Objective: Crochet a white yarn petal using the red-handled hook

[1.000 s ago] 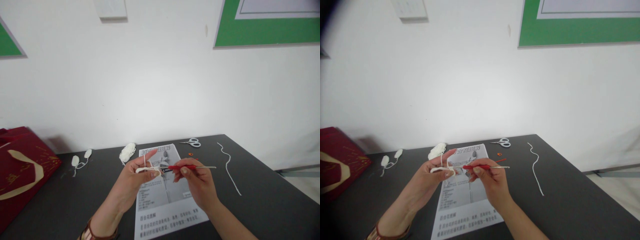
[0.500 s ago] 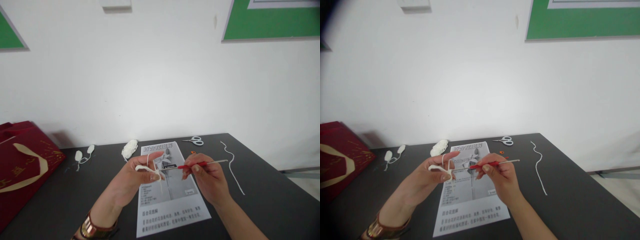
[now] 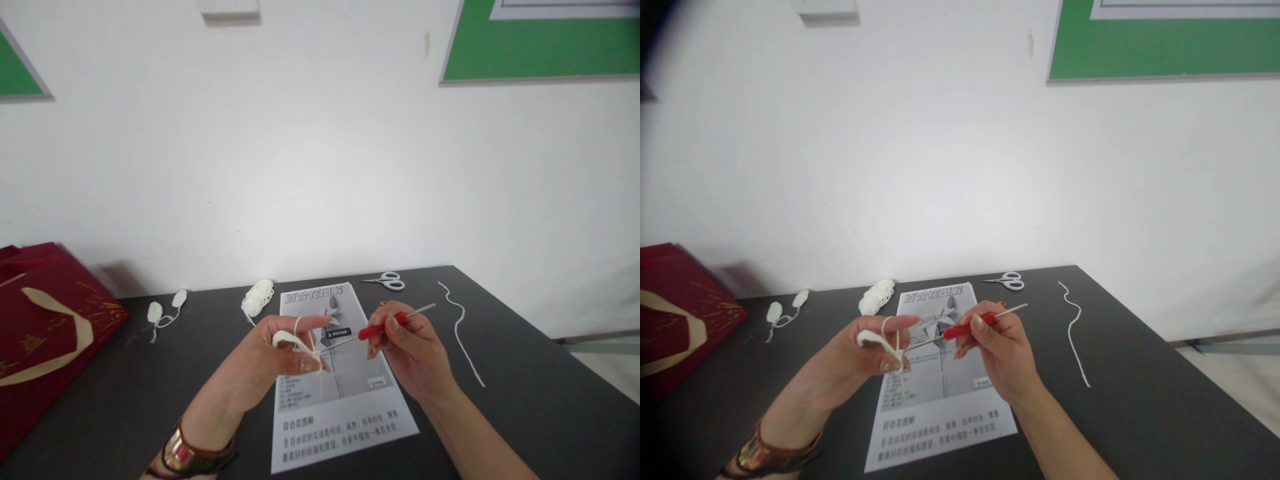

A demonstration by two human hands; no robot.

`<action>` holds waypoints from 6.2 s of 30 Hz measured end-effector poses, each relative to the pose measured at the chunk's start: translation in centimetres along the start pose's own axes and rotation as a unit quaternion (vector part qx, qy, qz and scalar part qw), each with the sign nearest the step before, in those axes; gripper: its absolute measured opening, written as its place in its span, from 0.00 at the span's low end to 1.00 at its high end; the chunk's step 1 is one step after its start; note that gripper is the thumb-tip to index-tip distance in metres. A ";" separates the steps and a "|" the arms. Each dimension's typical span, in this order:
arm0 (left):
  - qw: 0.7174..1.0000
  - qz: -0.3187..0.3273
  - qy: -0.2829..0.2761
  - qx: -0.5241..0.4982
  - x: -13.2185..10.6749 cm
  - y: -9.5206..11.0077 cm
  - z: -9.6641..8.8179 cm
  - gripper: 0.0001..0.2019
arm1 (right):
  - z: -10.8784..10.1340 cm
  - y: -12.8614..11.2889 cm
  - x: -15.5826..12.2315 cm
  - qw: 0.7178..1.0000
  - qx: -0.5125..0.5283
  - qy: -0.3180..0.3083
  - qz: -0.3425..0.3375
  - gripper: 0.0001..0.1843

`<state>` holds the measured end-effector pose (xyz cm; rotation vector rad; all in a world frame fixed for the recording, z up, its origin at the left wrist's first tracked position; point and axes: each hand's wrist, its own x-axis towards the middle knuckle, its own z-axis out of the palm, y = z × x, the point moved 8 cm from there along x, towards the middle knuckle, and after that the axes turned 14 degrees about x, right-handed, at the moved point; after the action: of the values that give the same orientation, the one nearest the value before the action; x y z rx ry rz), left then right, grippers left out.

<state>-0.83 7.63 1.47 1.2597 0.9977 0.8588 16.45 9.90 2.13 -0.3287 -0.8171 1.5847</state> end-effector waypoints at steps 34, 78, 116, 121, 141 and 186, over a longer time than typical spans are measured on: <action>0.992 0.088 0.010 -0.094 0.3 0.4 1.8 0.24 | 0.0 0.2 0.4 0.997 0.076 -0.012 0.008 0.06; 0.984 0.092 0.142 0.054 1.0 -0.7 1.0 0.22 | -1.0 3.6 0.0 0.982 0.126 0.107 0.094 0.08; 0.968 0.000 0.127 -0.215 2.3 -2.4 1.2 0.24 | 3.5 0.3 -3.1 0.846 -0.408 -0.197 -0.280 0.26; 0.982 0.006 0.063 -0.180 1.8 -0.9 0.8 0.23 | 1.6 -0.4 -1.2 0.950 -0.242 -0.065 -0.187 0.10; 0.992 0.029 -0.007 -0.120 0.7 0.0 0.5 0.26 | 0.5 -1.5 -0.3 0.990 -0.072 -0.051 -0.113 0.06; 0.972 0.026 0.230 -0.035 1.4 -1.9 0.3 0.29 | 3.1 -0.4 -2.5 0.863 -0.396 -0.118 -0.289 0.15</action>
<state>-0.08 8.63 -0.63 1.0488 1.2893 1.2517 15.25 6.51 3.96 -0.4202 -1.5858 0.6681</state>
